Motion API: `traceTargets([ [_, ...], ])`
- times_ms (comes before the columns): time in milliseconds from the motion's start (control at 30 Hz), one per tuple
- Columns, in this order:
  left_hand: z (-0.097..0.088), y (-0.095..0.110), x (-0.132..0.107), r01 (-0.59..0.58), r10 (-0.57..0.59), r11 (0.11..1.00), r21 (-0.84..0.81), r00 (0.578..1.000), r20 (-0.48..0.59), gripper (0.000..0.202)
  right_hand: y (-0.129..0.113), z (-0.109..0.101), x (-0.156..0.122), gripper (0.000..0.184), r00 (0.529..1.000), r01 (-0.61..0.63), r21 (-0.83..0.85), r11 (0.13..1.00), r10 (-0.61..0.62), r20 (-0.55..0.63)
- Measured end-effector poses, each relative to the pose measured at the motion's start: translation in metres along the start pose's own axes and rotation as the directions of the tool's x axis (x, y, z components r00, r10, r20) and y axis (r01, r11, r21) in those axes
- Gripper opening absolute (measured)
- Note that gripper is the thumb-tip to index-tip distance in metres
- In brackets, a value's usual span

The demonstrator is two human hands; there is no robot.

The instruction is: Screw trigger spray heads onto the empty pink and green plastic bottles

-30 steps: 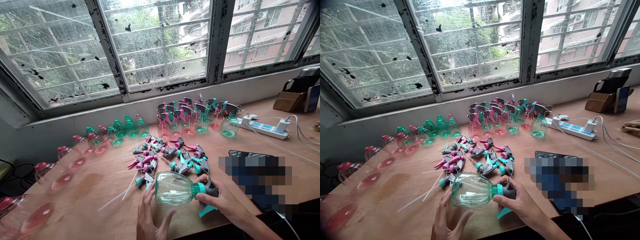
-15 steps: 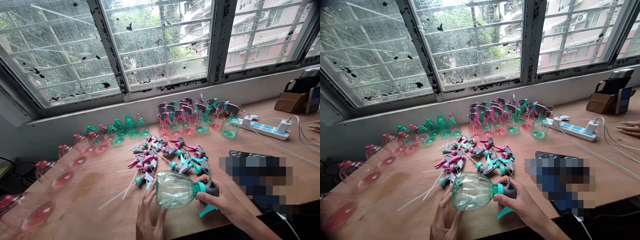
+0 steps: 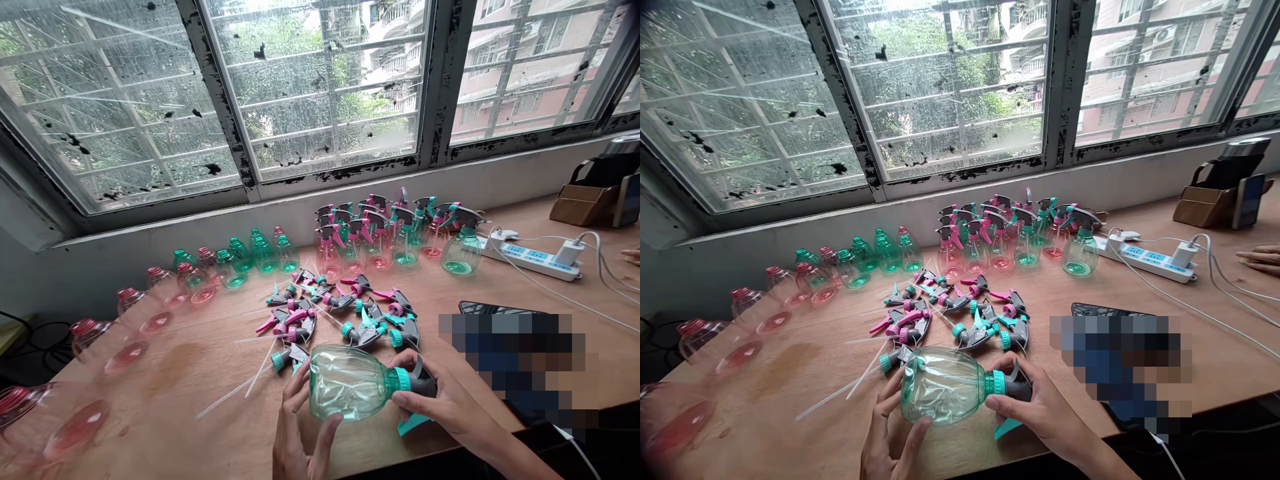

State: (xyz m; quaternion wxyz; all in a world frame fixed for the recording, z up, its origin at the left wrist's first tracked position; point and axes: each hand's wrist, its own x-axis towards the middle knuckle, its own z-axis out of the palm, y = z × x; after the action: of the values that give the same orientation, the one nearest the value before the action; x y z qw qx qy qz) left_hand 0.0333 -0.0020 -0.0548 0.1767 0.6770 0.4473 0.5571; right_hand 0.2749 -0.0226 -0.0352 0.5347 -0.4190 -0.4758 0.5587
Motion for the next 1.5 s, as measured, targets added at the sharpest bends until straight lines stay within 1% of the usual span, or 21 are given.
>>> traceTargets([
  [133, -0.0014, -0.0004, 0.0029, -0.101, 0.1, 0.994, 0.041, 0.995, 0.026, 0.033, 0.0013, -0.0008, 0.0006, 0.038, 0.999, -0.015, 0.011, 1.0, 0.015, -0.029],
  [233, -0.0021, -0.0012, 0.004, -0.154, 0.151, 0.984, 0.086, 0.988, 0.037, 0.036, 0.0029, -0.0021, 0.0004, 0.038, 0.999, -0.02, 0.025, 0.999, 0.021, -0.026],
  [400, -0.0028, -0.0023, 0.0028, -0.123, 0.12, 0.983, 0.134, 0.992, 0.033, 0.054, 0.0019, -0.0021, 0.0001, 0.038, 1.0, -0.007, 0.026, 1.0, 0.007, -0.005],
  [533, -0.0033, -0.0031, 0.0016, -0.109, 0.106, 0.98, 0.164, 0.994, 0.027, 0.054, -0.0012, -0.0005, 0.0004, 0.038, 1.0, -0.016, 0.021, 1.0, 0.016, -0.002],
  [633, -0.0031, -0.0041, 0.0015, -0.114, 0.105, 0.979, 0.172, 0.993, 0.061, 0.052, -0.0027, -0.0004, 0.0, 0.036, 1.0, -0.014, 0.006, 1.0, 0.014, 0.0],
  [733, -0.0028, -0.0054, 0.0026, -0.138, 0.123, 0.976, 0.171, 0.988, 0.098, 0.049, -0.0024, -0.0012, -0.0004, 0.035, 1.0, -0.021, 0.014, 1.0, 0.021, 0.006],
  [833, -0.0028, -0.007, 0.0035, -0.182, 0.164, 0.966, 0.182, 0.98, 0.108, 0.047, -0.0014, -0.0015, -0.0002, 0.036, 1.0, -0.023, 0.029, 0.999, 0.023, 0.004],
  [933, -0.0033, -0.0076, 0.003, -0.196, 0.178, 0.96, 0.199, 0.978, 0.107, 0.051, -0.0007, -0.0011, 0.0002, 0.036, 1.0, -0.016, 0.034, 0.999, 0.015, 0.007],
  [1067, -0.0044, -0.0059, 0.0021, -0.156, 0.137, 0.964, 0.213, 0.985, 0.102, 0.059, -0.0012, -0.0006, 0.0001, 0.037, 1.0, -0.023, 0.013, 1.0, 0.023, 0.001],
  [1200, -0.0045, -0.004, 0.003, -0.159, 0.134, 0.967, 0.199, 0.982, 0.132, 0.055, -0.0025, -0.0004, -0.0008, 0.038, 1.0, -0.025, -0.007, 1.0, 0.025, 0.0],
  [1367, -0.0034, -0.007, 0.0027, -0.179, 0.157, 0.96, 0.213, 0.981, 0.117, 0.047, -0.0028, -0.0004, -0.001, 0.038, 0.999, -0.036, 0.002, 0.999, 0.036, -0.013],
  [1500, -0.0044, -0.0093, 0.0006, -0.142, 0.117, 0.964, 0.224, 0.986, 0.119, 0.06, -0.0016, -0.0009, -0.0005, 0.038, 0.999, -0.031, 0.007, 0.999, 0.031, -0.009],
])
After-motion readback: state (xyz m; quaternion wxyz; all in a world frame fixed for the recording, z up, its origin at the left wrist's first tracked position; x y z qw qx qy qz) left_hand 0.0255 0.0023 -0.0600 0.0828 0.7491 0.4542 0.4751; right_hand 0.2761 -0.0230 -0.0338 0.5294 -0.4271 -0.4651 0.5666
